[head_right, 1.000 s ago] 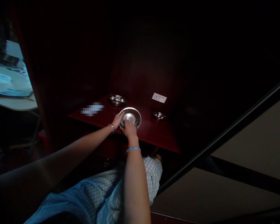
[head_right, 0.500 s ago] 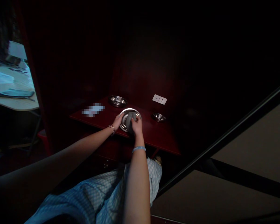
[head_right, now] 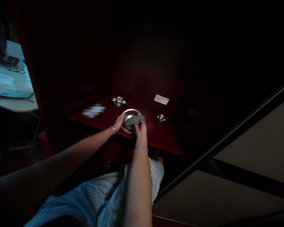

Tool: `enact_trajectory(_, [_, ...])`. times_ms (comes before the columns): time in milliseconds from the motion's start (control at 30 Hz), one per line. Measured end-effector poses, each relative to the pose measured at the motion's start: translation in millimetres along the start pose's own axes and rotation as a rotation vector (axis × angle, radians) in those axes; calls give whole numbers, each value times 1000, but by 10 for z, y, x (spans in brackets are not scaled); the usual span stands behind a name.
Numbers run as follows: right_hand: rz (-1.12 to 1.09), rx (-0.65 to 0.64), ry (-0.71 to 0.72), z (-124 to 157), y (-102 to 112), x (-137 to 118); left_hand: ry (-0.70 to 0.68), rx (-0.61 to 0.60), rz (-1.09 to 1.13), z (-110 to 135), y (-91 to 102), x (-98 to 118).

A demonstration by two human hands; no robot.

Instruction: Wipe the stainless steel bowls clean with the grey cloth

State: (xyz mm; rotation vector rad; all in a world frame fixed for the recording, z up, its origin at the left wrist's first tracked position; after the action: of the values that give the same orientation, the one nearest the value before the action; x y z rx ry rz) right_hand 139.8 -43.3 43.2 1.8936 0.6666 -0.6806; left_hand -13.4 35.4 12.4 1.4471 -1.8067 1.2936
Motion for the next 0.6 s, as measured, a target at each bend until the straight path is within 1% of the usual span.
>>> enact_trajectory(67, [-163,7,-43,75,-2,14,-2,-8,-10,-4,-3,-3])
enact_trajectory(133, [-351,13,-101,81,-29,0,4,-17,-17,-5,-8,-9])
enact_trajectory(200, [-487,27,-212,20,-81,-15,5,-18,-23,-6,-9,-14])
enact_trajectory(267, [-567,49,-383,-64,-144,-22,3,-12,-20,-9,-9,-22])
enact_trajectory(333, [-571,78,-467,-129,-179,-67,11,-6,-11,-14,-8,-40])
enact_trajectory(400, [-471,158,-514,-130,-155,-125,21,-3,3,-20,-6,-61])
enact_trajectory(467, [-229,238,-522,-66,-88,-204,24,-4,15,-23,-2,-74])
enact_trajectory(500, [-78,253,-498,-23,-54,-257,24,-6,18,-22,-1,-77])
enact_trajectory(600, [305,267,-336,101,21,-429,10,-16,18,-18,-3,-66])
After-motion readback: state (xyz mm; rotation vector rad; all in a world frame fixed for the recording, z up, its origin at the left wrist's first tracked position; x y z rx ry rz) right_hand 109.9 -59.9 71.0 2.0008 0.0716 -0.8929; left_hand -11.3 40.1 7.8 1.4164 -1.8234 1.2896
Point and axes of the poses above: each hand's wrist, its own z-axis away from the middle knuckle, its own y-axis out of the back of the hand, x = y × z, the point moved 4 cm from there along -z, towards the middle knuckle, and after that the axes turned 8 degrees about -y, right-handed, at the moved point
